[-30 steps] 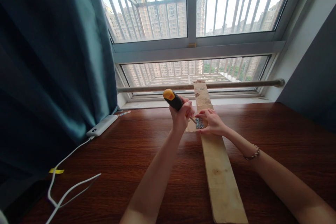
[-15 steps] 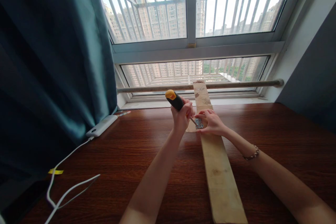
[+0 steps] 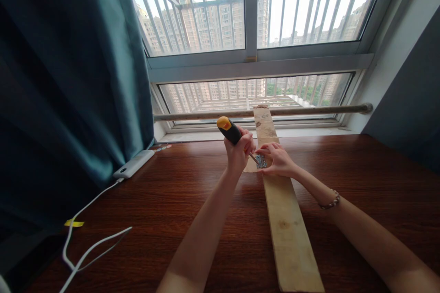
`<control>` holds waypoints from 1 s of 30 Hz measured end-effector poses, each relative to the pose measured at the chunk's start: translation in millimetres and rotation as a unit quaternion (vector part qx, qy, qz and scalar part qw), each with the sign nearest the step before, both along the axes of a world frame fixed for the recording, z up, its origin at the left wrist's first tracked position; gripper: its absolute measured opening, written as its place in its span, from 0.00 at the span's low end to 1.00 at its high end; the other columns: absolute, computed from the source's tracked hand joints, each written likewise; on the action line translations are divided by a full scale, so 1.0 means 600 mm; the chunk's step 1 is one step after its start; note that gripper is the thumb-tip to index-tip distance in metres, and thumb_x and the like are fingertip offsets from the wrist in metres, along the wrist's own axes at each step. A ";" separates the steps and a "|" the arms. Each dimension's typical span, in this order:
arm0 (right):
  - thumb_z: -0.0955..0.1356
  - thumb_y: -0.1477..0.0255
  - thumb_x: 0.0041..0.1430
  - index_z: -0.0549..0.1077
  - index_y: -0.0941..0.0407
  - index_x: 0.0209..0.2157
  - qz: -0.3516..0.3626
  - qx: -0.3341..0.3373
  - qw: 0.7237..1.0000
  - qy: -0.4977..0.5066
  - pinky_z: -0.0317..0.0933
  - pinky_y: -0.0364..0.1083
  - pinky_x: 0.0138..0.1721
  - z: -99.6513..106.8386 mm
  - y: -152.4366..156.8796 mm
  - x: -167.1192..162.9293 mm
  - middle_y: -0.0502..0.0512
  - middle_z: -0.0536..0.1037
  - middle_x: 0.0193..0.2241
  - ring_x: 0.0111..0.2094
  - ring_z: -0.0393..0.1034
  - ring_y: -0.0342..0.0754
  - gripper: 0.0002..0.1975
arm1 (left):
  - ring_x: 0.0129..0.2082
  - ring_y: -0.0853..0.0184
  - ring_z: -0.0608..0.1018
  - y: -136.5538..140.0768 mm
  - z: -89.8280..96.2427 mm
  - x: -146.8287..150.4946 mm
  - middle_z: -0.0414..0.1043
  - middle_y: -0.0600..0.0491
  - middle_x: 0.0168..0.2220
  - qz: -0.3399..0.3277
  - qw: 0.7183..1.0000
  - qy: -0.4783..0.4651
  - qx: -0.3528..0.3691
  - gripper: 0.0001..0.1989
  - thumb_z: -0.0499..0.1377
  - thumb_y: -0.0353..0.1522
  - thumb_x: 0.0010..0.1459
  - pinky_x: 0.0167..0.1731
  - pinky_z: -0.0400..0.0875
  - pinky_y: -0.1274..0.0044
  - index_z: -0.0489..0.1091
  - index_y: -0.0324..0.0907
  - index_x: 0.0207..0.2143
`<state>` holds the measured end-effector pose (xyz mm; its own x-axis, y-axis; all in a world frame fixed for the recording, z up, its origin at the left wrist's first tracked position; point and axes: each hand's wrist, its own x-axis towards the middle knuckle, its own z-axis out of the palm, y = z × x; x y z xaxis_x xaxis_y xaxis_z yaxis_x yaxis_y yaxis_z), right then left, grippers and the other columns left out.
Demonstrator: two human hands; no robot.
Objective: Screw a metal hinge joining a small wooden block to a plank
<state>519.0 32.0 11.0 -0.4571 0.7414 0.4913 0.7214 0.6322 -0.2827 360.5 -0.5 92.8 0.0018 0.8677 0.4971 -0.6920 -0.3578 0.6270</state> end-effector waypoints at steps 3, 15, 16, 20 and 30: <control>0.72 0.54 0.37 0.69 0.53 0.47 -0.001 0.001 1.000 0.003 0.52 0.53 0.50 0.000 -0.001 0.000 0.56 0.70 0.43 0.45 0.62 0.55 0.34 | 0.09 0.80 0.54 0.001 0.001 -0.003 0.50 0.65 0.13 -0.001 1.000 0.007 -0.008 0.13 0.61 0.27 0.43 0.11 0.49 0.83 0.55 0.41 0.21; 0.73 0.55 0.36 0.69 0.53 0.46 -0.003 -0.001 1.000 0.011 0.52 0.52 0.50 -0.002 0.000 -0.001 0.55 0.70 0.43 0.45 0.61 0.54 0.33 | 0.09 0.80 0.53 0.004 -0.002 -0.002 0.51 0.65 0.12 0.016 1.000 -0.004 0.007 0.11 0.59 0.26 0.45 0.11 0.50 0.84 0.56 0.41 0.21; 0.73 0.55 0.36 0.69 0.53 0.46 -0.003 -0.001 1.000 0.011 0.52 0.52 0.50 -0.002 0.000 0.000 0.55 0.70 0.43 0.45 0.61 0.54 0.33 | 0.08 0.80 0.53 0.005 -0.002 -0.003 0.50 0.65 0.12 0.016 1.000 -0.002 0.006 0.11 0.59 0.27 0.45 0.10 0.50 0.84 0.56 0.41 0.21; 0.73 0.56 0.35 0.69 0.54 0.46 -0.004 0.000 1.000 0.013 0.53 0.52 0.50 -0.003 0.000 0.000 0.56 0.70 0.43 0.45 0.61 0.54 0.34 | 0.08 0.80 0.53 0.006 0.000 -0.006 0.50 0.65 0.12 0.011 1.000 0.001 0.000 0.11 0.59 0.27 0.44 0.10 0.49 0.84 0.56 0.41 0.21; 0.73 0.55 0.36 0.69 0.53 0.47 -0.001 -0.002 1.000 0.006 0.52 0.53 0.50 -0.001 0.000 -0.001 0.56 0.70 0.43 0.45 0.62 0.54 0.34 | 0.09 0.80 0.53 0.003 -0.002 0.000 0.49 0.66 0.12 0.029 0.999 -0.024 -0.013 0.13 0.59 0.28 0.44 0.11 0.49 0.84 0.54 0.42 0.21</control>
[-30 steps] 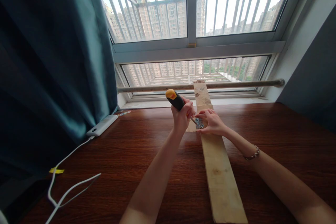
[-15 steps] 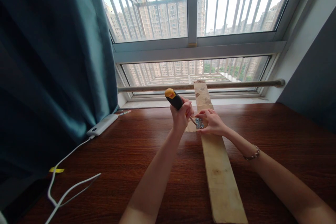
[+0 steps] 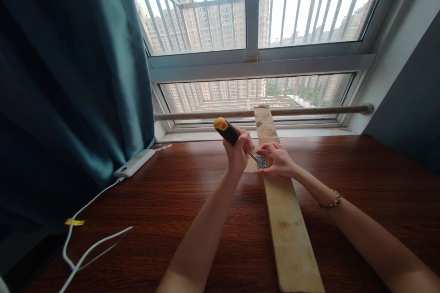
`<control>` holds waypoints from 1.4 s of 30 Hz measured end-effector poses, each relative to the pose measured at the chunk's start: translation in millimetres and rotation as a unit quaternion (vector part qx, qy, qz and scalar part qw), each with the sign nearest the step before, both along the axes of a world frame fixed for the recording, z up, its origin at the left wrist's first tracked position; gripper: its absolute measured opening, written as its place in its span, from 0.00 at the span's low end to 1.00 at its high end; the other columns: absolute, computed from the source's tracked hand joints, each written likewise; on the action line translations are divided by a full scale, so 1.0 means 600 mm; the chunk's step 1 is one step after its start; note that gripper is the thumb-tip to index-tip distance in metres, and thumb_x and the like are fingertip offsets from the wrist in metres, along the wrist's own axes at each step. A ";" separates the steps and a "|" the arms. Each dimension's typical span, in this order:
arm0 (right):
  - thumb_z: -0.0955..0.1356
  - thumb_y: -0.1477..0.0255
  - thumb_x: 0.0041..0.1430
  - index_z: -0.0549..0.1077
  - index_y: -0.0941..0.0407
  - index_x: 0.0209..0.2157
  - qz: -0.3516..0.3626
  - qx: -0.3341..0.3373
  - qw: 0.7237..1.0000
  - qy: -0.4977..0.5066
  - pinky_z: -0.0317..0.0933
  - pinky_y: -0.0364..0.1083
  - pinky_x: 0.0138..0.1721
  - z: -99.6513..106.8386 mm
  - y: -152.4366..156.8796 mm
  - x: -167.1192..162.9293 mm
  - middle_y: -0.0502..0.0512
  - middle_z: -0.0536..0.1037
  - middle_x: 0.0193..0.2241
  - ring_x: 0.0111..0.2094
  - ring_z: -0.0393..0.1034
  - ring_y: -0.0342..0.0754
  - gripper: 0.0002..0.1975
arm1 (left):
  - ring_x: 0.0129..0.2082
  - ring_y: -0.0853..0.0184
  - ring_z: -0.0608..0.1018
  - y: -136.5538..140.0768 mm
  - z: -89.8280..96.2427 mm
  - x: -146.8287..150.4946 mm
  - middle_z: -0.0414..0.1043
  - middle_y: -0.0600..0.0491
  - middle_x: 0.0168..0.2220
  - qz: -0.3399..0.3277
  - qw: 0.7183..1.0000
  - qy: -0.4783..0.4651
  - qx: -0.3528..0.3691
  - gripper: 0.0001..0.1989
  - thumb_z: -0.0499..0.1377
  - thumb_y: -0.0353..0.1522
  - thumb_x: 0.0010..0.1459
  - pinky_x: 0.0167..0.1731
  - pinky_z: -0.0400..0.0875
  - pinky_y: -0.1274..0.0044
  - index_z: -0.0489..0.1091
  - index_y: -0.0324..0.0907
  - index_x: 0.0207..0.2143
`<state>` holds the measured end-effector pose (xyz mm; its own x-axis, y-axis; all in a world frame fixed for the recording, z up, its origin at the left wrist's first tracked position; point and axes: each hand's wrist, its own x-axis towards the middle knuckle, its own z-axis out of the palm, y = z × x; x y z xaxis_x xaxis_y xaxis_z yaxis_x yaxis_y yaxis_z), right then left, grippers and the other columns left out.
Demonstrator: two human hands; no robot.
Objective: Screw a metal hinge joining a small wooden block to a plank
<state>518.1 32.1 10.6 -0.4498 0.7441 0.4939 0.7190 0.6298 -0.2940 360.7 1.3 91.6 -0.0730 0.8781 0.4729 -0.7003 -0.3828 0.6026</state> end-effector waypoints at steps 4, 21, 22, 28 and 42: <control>0.73 0.55 0.36 0.69 0.53 0.46 -0.002 -0.001 1.000 0.000 0.52 0.53 0.50 0.001 0.000 0.000 0.55 0.70 0.43 0.45 0.62 0.54 0.33 | 0.09 0.80 0.53 0.002 0.000 -0.002 0.49 0.66 0.12 -0.002 1.000 0.007 -0.001 0.13 0.60 0.28 0.43 0.10 0.49 0.84 0.54 0.42 0.21; 0.74 0.57 0.34 0.66 0.56 0.44 -0.011 0.000 1.000 0.021 0.55 0.53 0.48 -0.004 0.002 0.001 0.57 0.70 0.42 0.45 0.62 0.55 0.34 | 0.19 0.77 0.66 -0.003 0.011 -0.015 0.60 0.59 0.18 0.151 0.979 0.108 0.080 0.14 0.59 0.36 0.50 0.24 0.64 0.83 0.58 0.40 0.19; 0.74 0.57 0.33 0.66 0.56 0.44 -0.012 0.000 1.000 0.022 0.55 0.53 0.48 -0.004 0.002 0.001 0.57 0.70 0.42 0.45 0.62 0.55 0.34 | 0.20 0.77 0.67 -0.003 0.018 -0.022 0.61 0.58 0.18 0.167 0.975 0.127 0.078 0.15 0.59 0.37 0.49 0.24 0.64 0.83 0.59 0.39 0.18; 0.73 0.57 0.36 0.69 0.52 0.45 0.001 -0.005 1.000 0.006 0.52 0.53 0.51 -0.001 0.000 0.001 0.54 0.69 0.43 0.46 0.61 0.54 0.32 | 0.12 0.77 0.65 -0.002 0.047 -0.074 0.67 0.55 0.16 0.112 0.926 0.360 -0.013 0.11 0.62 0.36 0.45 0.12 0.59 0.84 0.68 0.36 0.19; 0.73 0.57 0.36 0.69 0.51 0.46 -0.005 -0.012 1.000 0.004 0.53 0.52 0.50 0.001 -0.003 0.001 0.54 0.69 0.43 0.46 0.61 0.54 0.32 | 0.20 0.72 0.74 -0.003 0.054 -0.110 0.73 0.50 0.21 -0.059 0.878 0.471 -0.056 0.04 0.64 0.27 0.41 0.20 0.70 0.84 0.74 0.35 0.24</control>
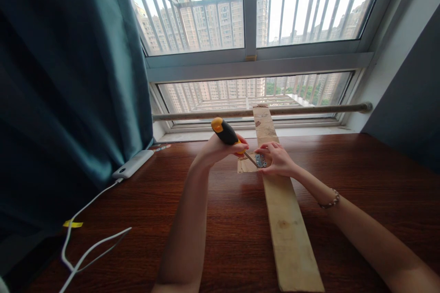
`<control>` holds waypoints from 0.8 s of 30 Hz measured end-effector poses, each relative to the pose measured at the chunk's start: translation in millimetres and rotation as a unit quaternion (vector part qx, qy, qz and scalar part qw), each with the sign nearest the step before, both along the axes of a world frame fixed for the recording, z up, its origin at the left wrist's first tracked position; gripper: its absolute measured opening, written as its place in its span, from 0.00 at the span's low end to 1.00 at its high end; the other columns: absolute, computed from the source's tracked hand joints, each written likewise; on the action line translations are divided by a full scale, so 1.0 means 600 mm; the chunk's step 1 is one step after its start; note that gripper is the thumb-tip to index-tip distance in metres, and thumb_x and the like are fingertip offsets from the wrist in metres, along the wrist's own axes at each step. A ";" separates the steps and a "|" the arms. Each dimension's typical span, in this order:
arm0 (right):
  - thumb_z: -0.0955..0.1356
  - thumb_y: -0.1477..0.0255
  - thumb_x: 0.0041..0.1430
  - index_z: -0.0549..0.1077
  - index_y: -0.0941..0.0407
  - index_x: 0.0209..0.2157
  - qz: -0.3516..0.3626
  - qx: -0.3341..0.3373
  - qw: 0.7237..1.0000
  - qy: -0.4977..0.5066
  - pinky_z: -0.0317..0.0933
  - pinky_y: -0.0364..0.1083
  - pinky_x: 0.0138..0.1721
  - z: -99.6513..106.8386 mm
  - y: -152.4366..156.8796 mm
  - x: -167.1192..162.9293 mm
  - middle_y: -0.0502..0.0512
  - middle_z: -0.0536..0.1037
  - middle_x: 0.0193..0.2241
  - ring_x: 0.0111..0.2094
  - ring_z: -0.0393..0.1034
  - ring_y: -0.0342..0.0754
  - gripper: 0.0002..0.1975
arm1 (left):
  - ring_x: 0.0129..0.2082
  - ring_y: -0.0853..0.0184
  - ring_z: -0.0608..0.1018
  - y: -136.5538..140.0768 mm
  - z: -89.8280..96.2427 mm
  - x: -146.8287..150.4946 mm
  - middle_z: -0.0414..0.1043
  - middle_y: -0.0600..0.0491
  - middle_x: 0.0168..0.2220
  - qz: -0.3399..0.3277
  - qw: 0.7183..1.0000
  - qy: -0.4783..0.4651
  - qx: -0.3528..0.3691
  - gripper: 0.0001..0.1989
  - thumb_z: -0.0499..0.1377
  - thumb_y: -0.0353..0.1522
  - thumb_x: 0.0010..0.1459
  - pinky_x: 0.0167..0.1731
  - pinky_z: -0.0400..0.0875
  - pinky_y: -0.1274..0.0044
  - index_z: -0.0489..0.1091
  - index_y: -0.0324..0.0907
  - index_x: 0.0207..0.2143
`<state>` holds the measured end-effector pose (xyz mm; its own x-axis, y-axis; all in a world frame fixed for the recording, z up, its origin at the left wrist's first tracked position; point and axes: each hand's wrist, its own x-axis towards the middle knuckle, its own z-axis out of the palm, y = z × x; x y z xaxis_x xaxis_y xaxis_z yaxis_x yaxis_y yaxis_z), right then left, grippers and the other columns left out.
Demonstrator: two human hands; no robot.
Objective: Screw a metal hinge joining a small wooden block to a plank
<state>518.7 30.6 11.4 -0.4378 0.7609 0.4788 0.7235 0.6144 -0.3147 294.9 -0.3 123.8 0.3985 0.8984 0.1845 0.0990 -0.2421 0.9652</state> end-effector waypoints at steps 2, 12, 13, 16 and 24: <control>0.73 0.57 0.37 0.69 0.51 0.46 0.003 0.002 1.000 -0.002 0.52 0.52 0.50 0.000 0.001 0.000 0.54 0.69 0.43 0.46 0.60 0.54 0.32 | 0.20 0.73 0.73 0.005 -0.004 0.001 0.72 0.51 0.20 0.005 1.000 0.004 0.004 0.03 0.64 0.27 0.41 0.20 0.69 0.84 0.74 0.35 0.23; 0.73 0.57 0.37 0.69 0.50 0.47 0.006 0.006 1.000 -0.006 0.52 0.53 0.51 0.000 0.001 0.000 0.54 0.69 0.43 0.46 0.61 0.54 0.32 | 0.21 0.72 0.73 0.010 -0.011 0.003 0.72 0.50 0.21 0.007 1.000 0.002 0.005 0.04 0.64 0.27 0.41 0.21 0.70 0.83 0.74 0.35 0.24; 0.73 0.57 0.37 0.69 0.50 0.47 0.005 0.005 1.000 -0.005 0.52 0.53 0.51 0.000 0.000 0.000 0.54 0.69 0.43 0.46 0.61 0.54 0.32 | 0.21 0.72 0.73 0.010 -0.011 0.002 0.72 0.50 0.21 0.006 1.000 -0.003 0.002 0.05 0.64 0.28 0.40 0.21 0.70 0.83 0.74 0.35 0.24; 0.73 0.57 0.37 0.69 0.51 0.46 0.003 0.002 1.000 -0.001 0.52 0.53 0.51 0.000 0.000 0.000 0.54 0.69 0.44 0.46 0.61 0.54 0.32 | 0.20 0.72 0.73 0.009 -0.008 -0.001 0.72 0.50 0.21 0.008 1.000 -0.013 0.000 0.05 0.64 0.28 0.40 0.21 0.70 0.82 0.74 0.35 0.24; 0.73 0.57 0.36 0.68 0.52 0.46 -0.001 0.004 1.000 -0.003 0.52 0.53 0.51 -0.001 0.001 -0.001 0.54 0.69 0.44 0.46 0.61 0.54 0.32 | 0.21 0.71 0.73 0.013 -0.013 -0.001 0.72 0.50 0.21 0.004 1.000 -0.014 0.007 0.05 0.64 0.29 0.41 0.22 0.71 0.81 0.74 0.35 0.24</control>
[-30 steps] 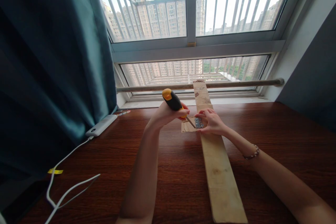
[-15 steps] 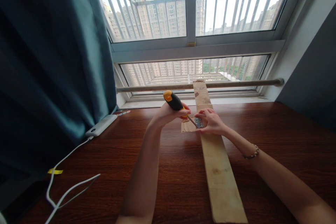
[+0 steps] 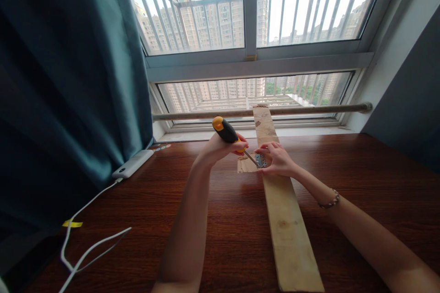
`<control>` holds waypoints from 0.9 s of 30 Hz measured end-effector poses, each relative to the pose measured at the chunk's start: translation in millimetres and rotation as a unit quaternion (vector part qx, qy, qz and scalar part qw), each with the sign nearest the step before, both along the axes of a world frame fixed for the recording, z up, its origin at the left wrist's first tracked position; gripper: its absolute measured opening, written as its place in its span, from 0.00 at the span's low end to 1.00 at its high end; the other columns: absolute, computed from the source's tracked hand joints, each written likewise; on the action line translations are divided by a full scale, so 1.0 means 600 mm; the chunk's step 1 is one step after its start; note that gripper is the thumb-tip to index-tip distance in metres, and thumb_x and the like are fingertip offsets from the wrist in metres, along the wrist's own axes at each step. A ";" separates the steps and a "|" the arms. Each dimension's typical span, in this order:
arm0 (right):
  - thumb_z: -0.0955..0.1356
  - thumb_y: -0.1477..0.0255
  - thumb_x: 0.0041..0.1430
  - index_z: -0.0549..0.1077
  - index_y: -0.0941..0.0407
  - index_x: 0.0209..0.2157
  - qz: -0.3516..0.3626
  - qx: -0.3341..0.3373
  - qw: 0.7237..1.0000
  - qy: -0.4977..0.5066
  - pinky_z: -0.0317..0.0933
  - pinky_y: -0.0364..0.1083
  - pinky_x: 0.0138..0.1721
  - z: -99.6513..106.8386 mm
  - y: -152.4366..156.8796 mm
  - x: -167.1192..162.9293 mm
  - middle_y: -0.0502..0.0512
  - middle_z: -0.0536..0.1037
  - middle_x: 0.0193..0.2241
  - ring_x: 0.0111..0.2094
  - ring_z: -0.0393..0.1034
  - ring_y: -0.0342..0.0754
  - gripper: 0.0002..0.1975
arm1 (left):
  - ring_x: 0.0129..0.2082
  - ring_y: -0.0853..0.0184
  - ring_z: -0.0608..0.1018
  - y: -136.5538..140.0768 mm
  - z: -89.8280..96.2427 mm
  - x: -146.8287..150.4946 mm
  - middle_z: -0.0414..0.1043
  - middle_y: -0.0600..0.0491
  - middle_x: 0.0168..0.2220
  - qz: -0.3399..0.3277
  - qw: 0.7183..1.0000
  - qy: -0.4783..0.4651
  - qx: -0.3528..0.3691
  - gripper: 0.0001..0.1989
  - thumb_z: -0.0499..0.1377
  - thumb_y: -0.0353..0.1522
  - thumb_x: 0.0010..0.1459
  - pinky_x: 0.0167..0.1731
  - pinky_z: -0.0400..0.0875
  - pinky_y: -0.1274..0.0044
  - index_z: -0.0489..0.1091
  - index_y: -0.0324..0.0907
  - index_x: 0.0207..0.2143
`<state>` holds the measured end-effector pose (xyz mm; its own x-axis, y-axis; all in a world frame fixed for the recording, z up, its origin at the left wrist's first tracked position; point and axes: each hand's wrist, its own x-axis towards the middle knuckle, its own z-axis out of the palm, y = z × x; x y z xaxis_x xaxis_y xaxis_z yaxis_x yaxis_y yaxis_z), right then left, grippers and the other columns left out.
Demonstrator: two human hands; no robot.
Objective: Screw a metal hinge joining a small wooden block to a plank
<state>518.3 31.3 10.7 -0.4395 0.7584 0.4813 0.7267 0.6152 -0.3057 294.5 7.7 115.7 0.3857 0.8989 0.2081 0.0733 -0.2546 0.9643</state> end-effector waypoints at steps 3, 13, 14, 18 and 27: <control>0.73 0.57 0.37 0.68 0.51 0.46 0.002 -0.001 1.000 -0.003 0.53 0.54 0.51 0.000 -0.001 0.000 0.54 0.69 0.44 0.46 0.61 0.54 0.32 | 0.21 0.70 0.74 0.002 -0.001 0.001 0.72 0.50 0.21 0.002 1.000 -0.005 0.003 0.05 0.64 0.28 0.40 0.21 0.71 0.81 0.74 0.35 0.24; 0.73 0.58 0.36 0.68 0.52 0.46 0.007 0.001 1.000 0.012 0.53 0.53 0.50 0.001 -0.003 -0.001 0.55 0.69 0.43 0.45 0.62 0.54 0.32 | 0.21 0.71 0.73 0.000 0.002 -0.001 0.72 0.51 0.21 0.013 1.000 0.003 0.001 0.05 0.64 0.29 0.40 0.22 0.70 0.81 0.74 0.36 0.24; 0.73 0.58 0.36 0.68 0.53 0.46 0.007 0.001 1.000 0.012 0.53 0.53 0.50 0.002 -0.003 -0.001 0.55 0.69 0.43 0.45 0.62 0.54 0.32 | 0.21 0.72 0.73 0.000 0.002 -0.001 0.72 0.50 0.21 0.013 1.000 0.006 -0.001 0.05 0.64 0.29 0.41 0.22 0.70 0.81 0.74 0.36 0.24; 0.73 0.57 0.36 0.69 0.52 0.46 0.005 0.000 1.000 0.004 0.53 0.53 0.50 0.002 -0.001 0.000 0.55 0.69 0.43 0.46 0.61 0.54 0.32 | 0.21 0.72 0.73 -0.004 0.003 0.002 0.71 0.51 0.21 0.006 1.000 0.015 0.000 0.05 0.64 0.29 0.41 0.22 0.69 0.82 0.73 0.36 0.24; 0.73 0.57 0.35 0.68 0.53 0.45 0.008 0.006 1.000 0.006 0.52 0.53 0.51 0.002 -0.001 0.000 0.55 0.70 0.43 0.45 0.62 0.54 0.33 | 0.25 0.74 0.71 -0.035 -0.010 -0.003 0.71 0.53 0.30 0.027 0.997 0.016 0.072 0.08 0.64 0.28 0.40 0.26 0.65 0.82 0.68 0.38 0.25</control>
